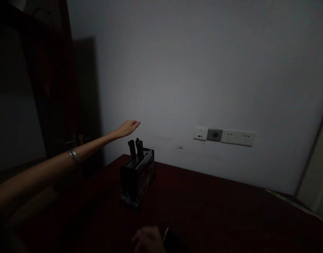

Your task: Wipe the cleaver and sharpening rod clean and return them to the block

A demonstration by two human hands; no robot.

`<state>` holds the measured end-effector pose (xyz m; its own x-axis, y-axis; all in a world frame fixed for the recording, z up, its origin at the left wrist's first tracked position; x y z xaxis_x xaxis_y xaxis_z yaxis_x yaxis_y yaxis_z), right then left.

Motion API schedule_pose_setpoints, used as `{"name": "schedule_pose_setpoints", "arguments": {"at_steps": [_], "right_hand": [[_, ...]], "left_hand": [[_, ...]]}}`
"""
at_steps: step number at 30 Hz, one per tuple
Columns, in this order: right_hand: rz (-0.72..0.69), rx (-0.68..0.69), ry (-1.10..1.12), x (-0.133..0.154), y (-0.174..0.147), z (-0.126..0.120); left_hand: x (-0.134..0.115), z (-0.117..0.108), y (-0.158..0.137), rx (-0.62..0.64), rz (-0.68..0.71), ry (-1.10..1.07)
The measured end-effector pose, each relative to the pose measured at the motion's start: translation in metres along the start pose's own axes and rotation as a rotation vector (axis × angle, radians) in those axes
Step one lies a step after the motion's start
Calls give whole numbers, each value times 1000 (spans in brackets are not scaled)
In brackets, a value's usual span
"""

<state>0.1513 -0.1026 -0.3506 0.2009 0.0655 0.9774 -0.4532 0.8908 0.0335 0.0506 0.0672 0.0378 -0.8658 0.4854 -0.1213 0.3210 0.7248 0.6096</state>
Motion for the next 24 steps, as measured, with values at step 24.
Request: {"name": "schedule_pose_setpoints", "arguments": {"at_steps": [24], "right_hand": [[-225, -529, -543, 74, -114, -154]], "left_hand": [[-216, 270, -245, 915, 449, -511]]}}
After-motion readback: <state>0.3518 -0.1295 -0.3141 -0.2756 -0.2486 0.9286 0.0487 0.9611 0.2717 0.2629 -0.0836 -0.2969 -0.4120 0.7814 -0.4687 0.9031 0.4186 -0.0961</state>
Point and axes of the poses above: each hand's wrist, its own y-axis towards the middle knuckle, its own z-axis out of the palm, x = y × z, the point moved 9 cm from there along y, towards the middle knuckle, and after that the axes turned 7 degrees about y, right-handed, at the moved point
